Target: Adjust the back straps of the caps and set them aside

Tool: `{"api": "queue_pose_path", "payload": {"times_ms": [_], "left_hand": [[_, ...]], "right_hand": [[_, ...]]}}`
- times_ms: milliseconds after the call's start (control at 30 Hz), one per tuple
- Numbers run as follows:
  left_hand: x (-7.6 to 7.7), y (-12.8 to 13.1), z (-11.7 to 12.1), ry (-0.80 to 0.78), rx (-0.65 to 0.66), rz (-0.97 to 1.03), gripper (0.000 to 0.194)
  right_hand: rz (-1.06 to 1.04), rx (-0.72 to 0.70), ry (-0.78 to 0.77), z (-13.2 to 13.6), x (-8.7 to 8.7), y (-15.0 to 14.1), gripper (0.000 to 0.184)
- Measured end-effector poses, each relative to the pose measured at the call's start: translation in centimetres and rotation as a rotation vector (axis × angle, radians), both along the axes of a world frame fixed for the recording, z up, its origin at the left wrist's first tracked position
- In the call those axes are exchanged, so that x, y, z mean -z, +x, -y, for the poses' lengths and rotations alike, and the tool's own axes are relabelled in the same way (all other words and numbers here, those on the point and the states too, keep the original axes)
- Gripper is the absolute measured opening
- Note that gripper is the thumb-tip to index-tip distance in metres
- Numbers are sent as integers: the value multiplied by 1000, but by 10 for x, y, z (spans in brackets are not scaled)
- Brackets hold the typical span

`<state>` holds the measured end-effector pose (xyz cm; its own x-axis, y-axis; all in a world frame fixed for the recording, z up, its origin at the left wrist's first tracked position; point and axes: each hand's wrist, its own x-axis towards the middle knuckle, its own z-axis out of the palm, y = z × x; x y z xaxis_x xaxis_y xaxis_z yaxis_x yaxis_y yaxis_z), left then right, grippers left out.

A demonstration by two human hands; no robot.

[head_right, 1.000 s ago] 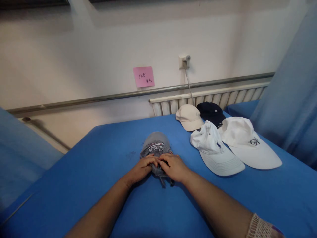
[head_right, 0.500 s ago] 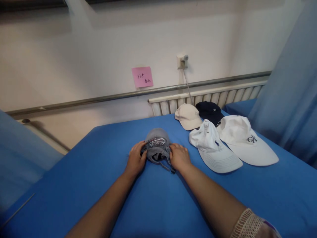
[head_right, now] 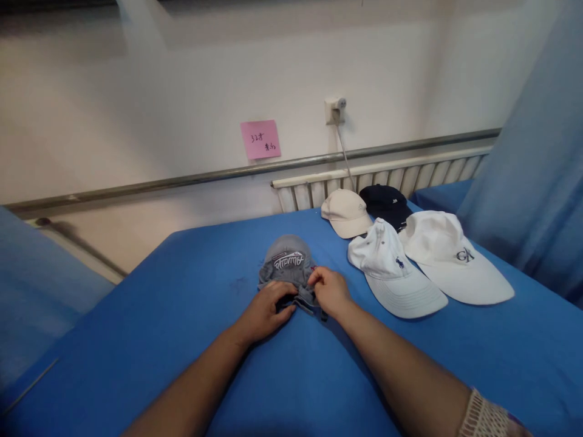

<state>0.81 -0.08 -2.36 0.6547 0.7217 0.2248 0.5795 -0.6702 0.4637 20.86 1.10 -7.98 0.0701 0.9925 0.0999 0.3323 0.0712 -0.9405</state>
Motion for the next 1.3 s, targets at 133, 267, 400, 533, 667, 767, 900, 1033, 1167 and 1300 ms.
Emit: {"api": "queue_pose_path", "payload": {"times_ms": [133, 267, 400, 533, 667, 767, 900, 1033, 1167, 1300], "left_hand": [[0, -1, 2, -28, 58, 19, 23], [-1, 5, 8, -49, 107, 77, 12], [0, 11, 12, -60, 149, 21, 26], [1, 14, 11, -58, 123, -42, 22], [1, 14, 10, -59, 119, -54, 5], [-2, 15, 12, -45, 122, -40, 6], [-6, 18, 17, 14, 172, -16, 12], [-3, 23, 18, 60, 174, -91, 10], [2, 25, 15, 104, 122, -180, 11], [4, 22, 10, 136, 58, -209, 13]], "right_hand": [[-119, -134, -112, -1, 9, -5, 23], [-253, -136, -158, -4, 9, -5, 23], [-312, -133, -167, -2, 0, -5, 23], [-418, -149, -228, 1, -9, -5, 21], [-443, -144, -217, 3, -13, -5, 20], [-438, -144, -216, 3, -14, -4, 20], [-454, -138, -218, 3, -15, -4, 21], [-479, -120, -222, 4, -17, -5, 22], [-467, -112, -223, 4, -16, -6, 20], [-446, -136, -210, 2, -14, -4, 21]]}}
